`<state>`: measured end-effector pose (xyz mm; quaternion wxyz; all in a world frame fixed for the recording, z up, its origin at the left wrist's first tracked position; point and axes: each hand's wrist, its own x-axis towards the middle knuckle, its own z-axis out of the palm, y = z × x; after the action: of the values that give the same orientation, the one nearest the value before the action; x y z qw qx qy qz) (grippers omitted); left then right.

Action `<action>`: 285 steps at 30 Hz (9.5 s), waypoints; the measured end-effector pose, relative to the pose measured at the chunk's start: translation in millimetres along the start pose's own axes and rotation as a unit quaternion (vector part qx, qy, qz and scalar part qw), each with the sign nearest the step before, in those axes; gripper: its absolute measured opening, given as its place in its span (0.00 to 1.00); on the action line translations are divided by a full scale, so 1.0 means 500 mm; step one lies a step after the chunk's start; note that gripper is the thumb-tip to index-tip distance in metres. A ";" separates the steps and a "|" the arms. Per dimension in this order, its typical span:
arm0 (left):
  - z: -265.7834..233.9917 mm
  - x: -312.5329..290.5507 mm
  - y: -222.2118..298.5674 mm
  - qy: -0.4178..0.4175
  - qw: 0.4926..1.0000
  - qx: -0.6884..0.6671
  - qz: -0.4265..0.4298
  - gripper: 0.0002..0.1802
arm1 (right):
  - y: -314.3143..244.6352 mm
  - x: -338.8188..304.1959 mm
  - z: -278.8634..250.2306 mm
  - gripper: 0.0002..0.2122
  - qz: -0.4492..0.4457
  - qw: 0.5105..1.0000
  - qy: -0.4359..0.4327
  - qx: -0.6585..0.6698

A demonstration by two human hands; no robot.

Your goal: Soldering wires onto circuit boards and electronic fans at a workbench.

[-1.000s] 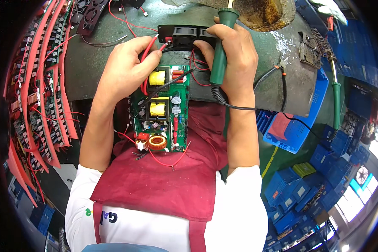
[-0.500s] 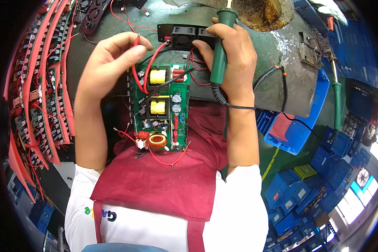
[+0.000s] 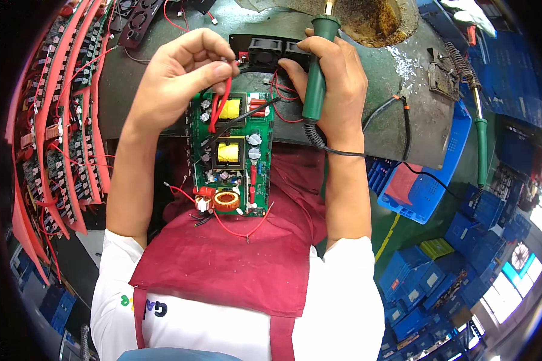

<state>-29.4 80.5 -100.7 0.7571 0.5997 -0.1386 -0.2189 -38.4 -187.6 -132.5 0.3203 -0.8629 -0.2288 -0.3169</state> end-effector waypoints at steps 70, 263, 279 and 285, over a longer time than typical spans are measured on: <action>0.000 -0.057 -0.034 0.165 0.795 0.526 0.253 0.04 | -0.048 -0.007 0.039 0.25 0.055 0.997 -0.032 0.040; -0.091 -0.113 -0.035 0.192 0.775 0.548 0.248 0.08 | -0.371 -0.090 0.000 0.17 0.083 0.982 -0.062 0.160; -0.092 -0.109 -0.036 0.197 0.785 0.532 0.248 0.09 | -0.368 -0.087 0.001 0.18 0.091 0.980 -0.067 0.162; -0.091 -0.110 -0.039 0.198 0.791 0.528 0.239 0.09 | -0.369 -0.093 0.000 0.18 0.093 0.981 -0.075 0.156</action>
<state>-58.7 142.7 -127.7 0.3620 0.8840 -0.2180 0.1998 -181.0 -69.1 -89.3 0.4608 -0.8413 -0.2173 -0.1807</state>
